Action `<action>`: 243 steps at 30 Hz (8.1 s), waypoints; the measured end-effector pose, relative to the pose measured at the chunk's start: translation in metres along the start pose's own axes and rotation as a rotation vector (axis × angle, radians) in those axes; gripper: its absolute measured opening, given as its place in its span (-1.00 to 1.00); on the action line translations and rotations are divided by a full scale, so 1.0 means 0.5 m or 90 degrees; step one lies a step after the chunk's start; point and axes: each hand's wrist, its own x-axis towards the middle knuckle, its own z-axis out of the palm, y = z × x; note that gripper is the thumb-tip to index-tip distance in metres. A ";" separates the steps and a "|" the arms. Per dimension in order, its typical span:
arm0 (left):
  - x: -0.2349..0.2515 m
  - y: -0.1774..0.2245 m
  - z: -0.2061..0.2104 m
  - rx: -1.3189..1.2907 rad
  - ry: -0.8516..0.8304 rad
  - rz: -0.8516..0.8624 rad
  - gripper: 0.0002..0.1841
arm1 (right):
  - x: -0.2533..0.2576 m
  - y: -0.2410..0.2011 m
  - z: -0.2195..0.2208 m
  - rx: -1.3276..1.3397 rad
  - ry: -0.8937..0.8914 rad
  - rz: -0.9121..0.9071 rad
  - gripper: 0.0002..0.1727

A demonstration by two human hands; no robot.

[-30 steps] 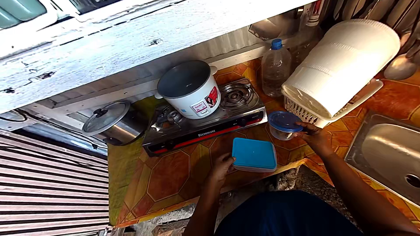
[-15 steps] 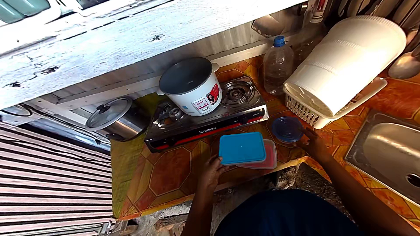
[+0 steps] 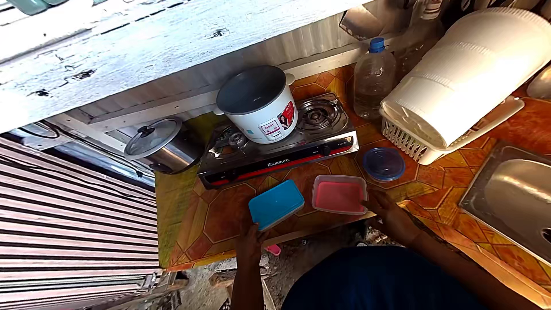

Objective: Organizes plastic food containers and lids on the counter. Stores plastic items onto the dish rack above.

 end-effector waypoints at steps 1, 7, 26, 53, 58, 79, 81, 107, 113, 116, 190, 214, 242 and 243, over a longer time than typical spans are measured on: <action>0.001 -0.004 -0.001 0.036 -0.004 0.007 -0.65 | 0.000 -0.003 0.006 -0.017 -0.021 -0.007 -0.41; 0.002 -0.010 -0.009 0.238 0.013 0.133 -0.47 | 0.014 -0.008 0.001 -0.038 -0.080 0.002 -0.57; -0.132 0.019 0.247 0.815 -0.508 0.535 -0.47 | 0.244 -0.103 -0.004 -0.137 -0.477 0.165 -0.14; -0.116 0.023 0.283 0.871 -0.490 0.456 -0.30 | 0.270 -0.043 0.014 -0.100 -0.512 0.118 0.14; -0.110 0.059 0.303 0.946 -0.543 0.445 -0.24 | 0.265 -0.038 0.000 -0.109 -0.550 0.089 0.11; -0.087 0.097 0.335 1.018 -0.591 0.396 -0.08 | 0.284 -0.035 0.008 -0.170 -0.616 -0.087 -0.02; -0.088 0.109 0.351 1.024 -0.567 0.421 -0.25 | 0.284 -0.018 0.014 -0.146 -0.608 -0.086 0.01; -0.070 -0.056 0.377 0.702 -0.389 0.586 -0.48 | 0.159 -0.017 0.047 0.384 -0.142 0.523 -0.41; -0.083 -0.081 0.330 0.532 -0.426 0.652 -0.52 | 0.165 -0.062 0.007 0.656 -0.060 0.619 -0.25; -0.094 -0.073 0.300 0.435 -0.436 0.677 -0.56 | 0.158 -0.061 -0.019 0.788 -0.048 0.624 -0.35; 0.026 0.054 0.026 0.099 0.076 0.191 -0.64 | 0.087 0.138 -0.048 0.240 0.291 0.324 -0.48; 0.048 -0.035 0.034 0.362 0.087 0.204 -0.58 | 0.149 0.035 -0.136 0.555 0.218 0.116 -0.51; -0.018 -0.016 0.128 -0.159 0.010 -0.013 -0.49 | 0.176 0.106 -0.007 0.268 0.051 0.028 -0.27; -0.019 -0.017 0.130 -0.165 0.010 -0.012 -0.48 | 0.178 0.110 -0.010 0.275 0.046 0.046 -0.23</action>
